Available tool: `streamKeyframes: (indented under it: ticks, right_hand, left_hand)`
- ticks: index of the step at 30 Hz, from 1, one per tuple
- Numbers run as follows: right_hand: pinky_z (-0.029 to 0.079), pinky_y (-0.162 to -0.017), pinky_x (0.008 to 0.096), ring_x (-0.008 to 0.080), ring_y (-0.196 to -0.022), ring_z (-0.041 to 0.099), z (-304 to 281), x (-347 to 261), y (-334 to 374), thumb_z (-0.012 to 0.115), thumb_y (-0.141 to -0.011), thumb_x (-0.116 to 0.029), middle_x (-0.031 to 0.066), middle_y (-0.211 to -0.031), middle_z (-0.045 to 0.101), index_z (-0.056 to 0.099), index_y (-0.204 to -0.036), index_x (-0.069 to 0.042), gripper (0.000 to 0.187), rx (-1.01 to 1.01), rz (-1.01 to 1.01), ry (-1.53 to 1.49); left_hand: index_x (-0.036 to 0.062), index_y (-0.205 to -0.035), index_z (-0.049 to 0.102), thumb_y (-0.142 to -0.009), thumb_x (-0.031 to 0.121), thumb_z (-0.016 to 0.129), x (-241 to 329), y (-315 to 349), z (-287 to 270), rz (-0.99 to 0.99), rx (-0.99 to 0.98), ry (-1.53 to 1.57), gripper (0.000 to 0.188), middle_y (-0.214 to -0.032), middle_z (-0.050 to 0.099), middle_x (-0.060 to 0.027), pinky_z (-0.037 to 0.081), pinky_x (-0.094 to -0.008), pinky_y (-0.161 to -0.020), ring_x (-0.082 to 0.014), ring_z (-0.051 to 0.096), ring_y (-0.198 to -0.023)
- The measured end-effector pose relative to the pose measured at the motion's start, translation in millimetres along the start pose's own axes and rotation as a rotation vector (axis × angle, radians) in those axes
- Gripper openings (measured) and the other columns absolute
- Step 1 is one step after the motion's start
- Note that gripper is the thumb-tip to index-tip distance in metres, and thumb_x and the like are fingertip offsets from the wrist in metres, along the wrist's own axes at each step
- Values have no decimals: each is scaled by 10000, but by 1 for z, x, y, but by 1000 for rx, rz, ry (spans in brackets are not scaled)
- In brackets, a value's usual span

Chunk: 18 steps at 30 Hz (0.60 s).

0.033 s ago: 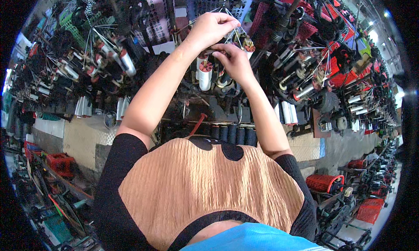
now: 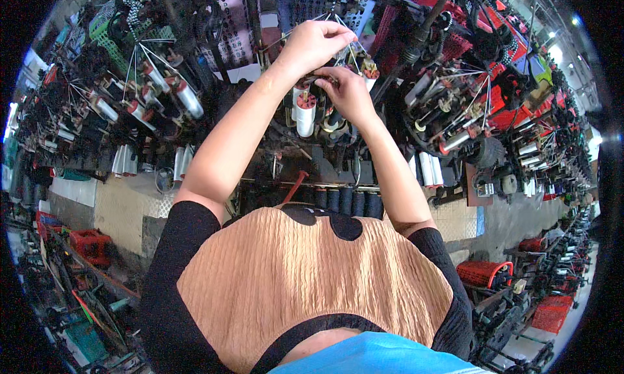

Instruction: The person threads white yarn through the guides of a circular knitting machine, then handles a black yarn cone and threads it into the machine. They continue to adjust and thread multiple yarn strands through the machine's tensioners and guides.

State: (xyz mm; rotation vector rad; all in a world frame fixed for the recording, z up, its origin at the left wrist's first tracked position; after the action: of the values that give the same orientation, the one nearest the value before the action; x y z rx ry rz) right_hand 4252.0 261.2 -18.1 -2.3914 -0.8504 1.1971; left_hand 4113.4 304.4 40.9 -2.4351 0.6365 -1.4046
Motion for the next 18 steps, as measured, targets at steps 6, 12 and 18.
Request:
streamKeyframes:
  ticks: [6,12,18]
  right_hand:
    - [519,-815,373,304,-963,686,-4,0,14,733,-853,-191,126,-1054,711,662,-1124,-54,313,-246,86,197]
    - [501,-857,314,170,-925,631,-17,111,110,479,-954,-22,73,-1066,691,642,-1181,11,282,815,109,-178]
    - [450,-594,408,252,-670,599,115,323,310,519,-961,-334,127,-746,606,622,-901,-18,338,44,711,155]
  left_hand:
    - [90,-985,762,-860,343,703,-11,12,-17,56,112,-103,289,-887,730,-111,528,-328,-787,-224,690,-819]
    - [25,-1004,734,-928,263,646,0,32,-65,-182,70,165,264,-943,709,-15,489,-289,-864,-122,633,-898]
    - [74,-1056,714,-933,318,634,3,41,-68,-297,194,456,285,-979,699,5,458,-251,-759,-91,624,-898]
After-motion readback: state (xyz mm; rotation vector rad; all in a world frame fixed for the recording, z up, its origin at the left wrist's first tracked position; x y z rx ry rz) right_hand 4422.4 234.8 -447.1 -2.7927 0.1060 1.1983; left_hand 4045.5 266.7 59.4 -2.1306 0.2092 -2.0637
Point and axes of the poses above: each hand's wrist, its own y-axis away from the middle knuckle, its own z-axis out of the palm, x = y × z, the point moved 2 cm from there along -y, towards the middle knuckle
